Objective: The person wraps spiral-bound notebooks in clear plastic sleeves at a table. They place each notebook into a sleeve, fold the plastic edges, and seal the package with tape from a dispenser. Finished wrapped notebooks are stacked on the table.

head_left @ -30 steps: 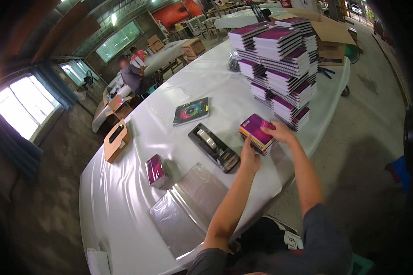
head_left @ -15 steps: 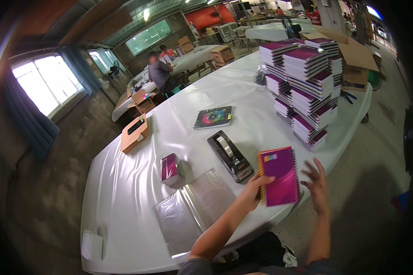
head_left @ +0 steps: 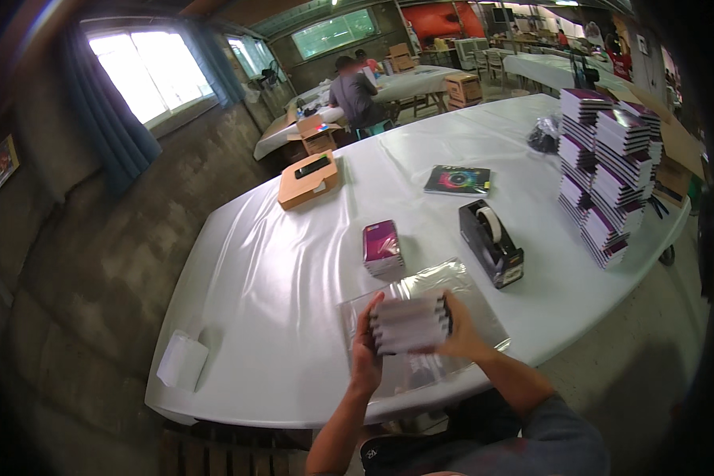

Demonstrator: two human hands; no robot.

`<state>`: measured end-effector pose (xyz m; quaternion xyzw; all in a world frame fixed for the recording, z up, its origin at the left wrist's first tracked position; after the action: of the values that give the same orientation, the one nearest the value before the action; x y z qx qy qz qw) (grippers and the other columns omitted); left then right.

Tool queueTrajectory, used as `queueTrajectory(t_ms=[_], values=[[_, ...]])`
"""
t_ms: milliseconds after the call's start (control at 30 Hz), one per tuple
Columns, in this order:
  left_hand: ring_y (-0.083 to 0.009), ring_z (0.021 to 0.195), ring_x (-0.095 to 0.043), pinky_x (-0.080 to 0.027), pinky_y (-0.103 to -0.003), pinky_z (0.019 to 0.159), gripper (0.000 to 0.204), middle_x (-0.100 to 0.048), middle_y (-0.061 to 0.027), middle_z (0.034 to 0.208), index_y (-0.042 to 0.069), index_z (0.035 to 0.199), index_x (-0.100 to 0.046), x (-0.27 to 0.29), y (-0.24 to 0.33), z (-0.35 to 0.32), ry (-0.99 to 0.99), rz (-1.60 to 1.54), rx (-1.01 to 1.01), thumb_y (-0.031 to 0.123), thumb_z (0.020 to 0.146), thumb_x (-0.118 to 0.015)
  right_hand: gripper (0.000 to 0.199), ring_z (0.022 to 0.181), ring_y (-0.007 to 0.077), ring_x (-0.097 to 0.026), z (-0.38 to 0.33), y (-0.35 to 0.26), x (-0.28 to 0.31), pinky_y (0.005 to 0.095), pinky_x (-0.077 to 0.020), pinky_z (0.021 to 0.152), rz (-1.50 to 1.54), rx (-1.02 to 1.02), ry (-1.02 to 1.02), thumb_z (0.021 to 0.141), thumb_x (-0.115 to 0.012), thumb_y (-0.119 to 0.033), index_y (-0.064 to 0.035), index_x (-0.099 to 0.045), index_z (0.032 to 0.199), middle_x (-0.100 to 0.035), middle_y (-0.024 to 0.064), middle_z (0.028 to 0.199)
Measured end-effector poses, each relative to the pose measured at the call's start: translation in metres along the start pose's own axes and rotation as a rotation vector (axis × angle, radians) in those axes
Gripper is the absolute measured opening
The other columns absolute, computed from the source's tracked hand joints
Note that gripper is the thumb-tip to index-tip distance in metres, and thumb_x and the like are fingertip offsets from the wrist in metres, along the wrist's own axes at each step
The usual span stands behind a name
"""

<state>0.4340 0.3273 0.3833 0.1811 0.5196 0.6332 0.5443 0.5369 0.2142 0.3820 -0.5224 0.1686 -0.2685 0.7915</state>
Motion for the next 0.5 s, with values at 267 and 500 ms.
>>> queueTrajectory(t_ms=[267, 500], values=[[-0.0211, 0.102, -0.057, -0.047, -0.035, 0.090, 0.087, -0.057, -0.0108, 0.109, 0.003, 0.119, -0.037, 0.040, -0.098, -0.014, 0.196, 0.138, 0.122, 0.016, 0.051, -0.090, 0.104, 0.116, 0.0179, -0.047, 0.007, 0.102, -0.014, 0.0337, -0.0399, 0.096, 0.163, -0.041, -0.054, 0.052, -0.088, -0.013, -0.0042, -0.027, 0.135, -0.048, 0.0094, 0.124], [-0.0206, 0.098, -0.059, -0.048, -0.033, 0.086, 0.081, -0.060, -0.0108, 0.104, 0.003, 0.112, -0.041, 0.037, -0.097, -0.020, 0.395, 0.457, 0.074, 0.020, 0.051, -0.091, 0.085, 0.105, 0.0183, -0.053, -0.004, 0.110, -0.008, 0.0327, -0.0422, 0.092, 0.038, -0.136, 0.022, 0.053, -0.086, -0.007, -0.0059, -0.037, 0.122, -0.055, 0.0092, 0.112]])
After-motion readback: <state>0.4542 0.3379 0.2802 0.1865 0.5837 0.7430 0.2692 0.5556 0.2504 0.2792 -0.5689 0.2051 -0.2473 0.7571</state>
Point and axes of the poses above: each hand's wrist, its own z-axis towards the middle knuckle, its own x-axis out of the back of the hand, y = z × x, the point moved 8 cm from there along z, towards the middle knuckle
